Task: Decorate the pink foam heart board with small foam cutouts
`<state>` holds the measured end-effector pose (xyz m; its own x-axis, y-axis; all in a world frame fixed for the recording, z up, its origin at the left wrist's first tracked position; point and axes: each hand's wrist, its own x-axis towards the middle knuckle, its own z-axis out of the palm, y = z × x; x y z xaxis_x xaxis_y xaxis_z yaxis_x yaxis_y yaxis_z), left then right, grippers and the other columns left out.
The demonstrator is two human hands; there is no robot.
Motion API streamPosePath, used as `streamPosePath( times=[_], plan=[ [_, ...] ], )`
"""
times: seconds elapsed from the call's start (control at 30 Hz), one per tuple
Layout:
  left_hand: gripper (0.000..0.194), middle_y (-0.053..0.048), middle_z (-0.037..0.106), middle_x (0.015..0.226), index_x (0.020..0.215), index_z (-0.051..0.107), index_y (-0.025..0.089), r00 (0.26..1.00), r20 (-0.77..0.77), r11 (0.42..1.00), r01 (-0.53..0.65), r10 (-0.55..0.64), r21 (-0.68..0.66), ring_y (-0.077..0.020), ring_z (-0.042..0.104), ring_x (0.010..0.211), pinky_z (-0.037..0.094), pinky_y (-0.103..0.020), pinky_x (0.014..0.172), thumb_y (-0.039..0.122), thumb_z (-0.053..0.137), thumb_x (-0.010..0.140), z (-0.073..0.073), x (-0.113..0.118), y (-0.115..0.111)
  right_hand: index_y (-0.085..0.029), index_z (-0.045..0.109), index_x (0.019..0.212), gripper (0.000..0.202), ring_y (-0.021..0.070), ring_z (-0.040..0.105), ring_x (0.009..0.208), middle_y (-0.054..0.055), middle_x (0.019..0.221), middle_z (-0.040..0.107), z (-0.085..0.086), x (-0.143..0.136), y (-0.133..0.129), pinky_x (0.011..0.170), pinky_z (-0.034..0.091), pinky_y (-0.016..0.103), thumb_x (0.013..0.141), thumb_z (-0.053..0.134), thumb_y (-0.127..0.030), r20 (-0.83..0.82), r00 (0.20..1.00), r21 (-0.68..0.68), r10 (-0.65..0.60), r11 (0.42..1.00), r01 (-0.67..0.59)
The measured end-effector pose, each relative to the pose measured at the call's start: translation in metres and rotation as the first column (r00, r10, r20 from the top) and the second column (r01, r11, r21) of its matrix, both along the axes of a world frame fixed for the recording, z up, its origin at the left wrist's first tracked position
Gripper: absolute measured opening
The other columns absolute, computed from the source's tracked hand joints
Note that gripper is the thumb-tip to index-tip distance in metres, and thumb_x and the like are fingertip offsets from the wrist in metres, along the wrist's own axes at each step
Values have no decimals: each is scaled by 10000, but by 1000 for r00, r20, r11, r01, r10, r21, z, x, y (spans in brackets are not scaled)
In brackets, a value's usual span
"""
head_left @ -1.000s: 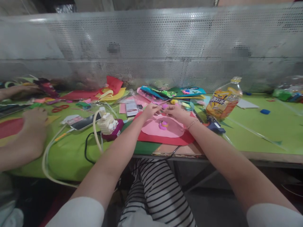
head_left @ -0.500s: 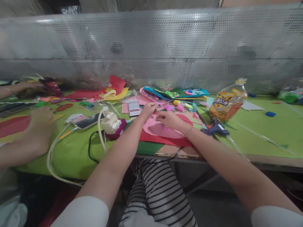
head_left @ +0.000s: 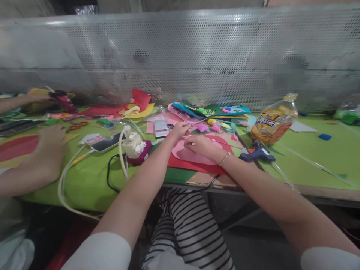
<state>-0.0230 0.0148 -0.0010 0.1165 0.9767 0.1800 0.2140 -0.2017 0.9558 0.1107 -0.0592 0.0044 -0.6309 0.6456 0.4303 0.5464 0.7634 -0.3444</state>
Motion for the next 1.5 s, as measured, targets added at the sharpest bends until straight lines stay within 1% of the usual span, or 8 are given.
streamPosePath(
  times=[0.3,0.57,0.8,0.93,1.03,1.23,1.37,1.5],
  plan=[
    [178,28,499,476,634,598,104,997,-67,999,34,-32,20,-46,435,436,365,-173,484,192,550,781,4,-1,-4,-140,687,782,225,140,563,734,67,827,688,-1,4,4,672,378,238,747,478,-65,158,987,114,-31,993,13],
    [207,24,491,484,653,604,108,998,-46,998,47,-46,40,-45,425,427,345,-164,455,229,523,799,2,0,-6,-142,681,781,234,163,567,783,90,895,656,5,8,2,691,360,265,768,456,-78,347,933,223,-92,975,13],
    [193,53,432,443,681,622,106,995,-70,996,71,-68,47,-43,386,403,305,-162,429,247,534,780,-1,-3,-2,-181,720,880,278,188,527,925,97,991,599,4,10,1,855,369,320,788,468,-108,281,960,228,6,971,-73],
    [213,37,473,464,674,634,105,987,-158,995,49,-35,86,-56,416,425,317,-172,439,268,536,771,-1,-4,1,-233,708,993,332,218,501,1002,103,1081,567,3,10,-4,902,355,381,807,457,-120,317,948,224,31,969,-107],
    [229,16,529,515,685,644,106,984,-171,994,58,-42,91,-67,463,466,352,-179,471,286,532,773,1,-4,1,-214,716,961,299,211,516,990,102,1076,574,5,10,-7,911,357,382,814,468,-132,359,931,199,60,970,-140],
    [229,2,543,522,671,651,104,983,-174,992,69,-49,107,-83,480,486,371,-197,492,287,541,754,-1,-5,3,-188,733,791,239,196,531,935,98,1082,571,4,10,-6,889,380,373,837,516,-275,368,924,171,109,968,-182],
    [240,12,535,518,690,651,105,985,-171,994,39,-21,103,-81,474,484,370,-193,485,298,528,762,-2,-6,1,-187,702,992,303,182,528,949,106,1073,565,0,12,2,880,402,349,828,456,-125,298,942,167,155,963,-212],
    [235,7,569,552,712,659,115,974,-219,984,-21,61,179,-96,517,545,399,-191,527,296,518,765,-2,-8,2,-170,629,1146,394,192,517,956,119,1038,557,0,16,9,863,414,354,837,399,-87,191,976,235,105,961,-150]
  ],
)
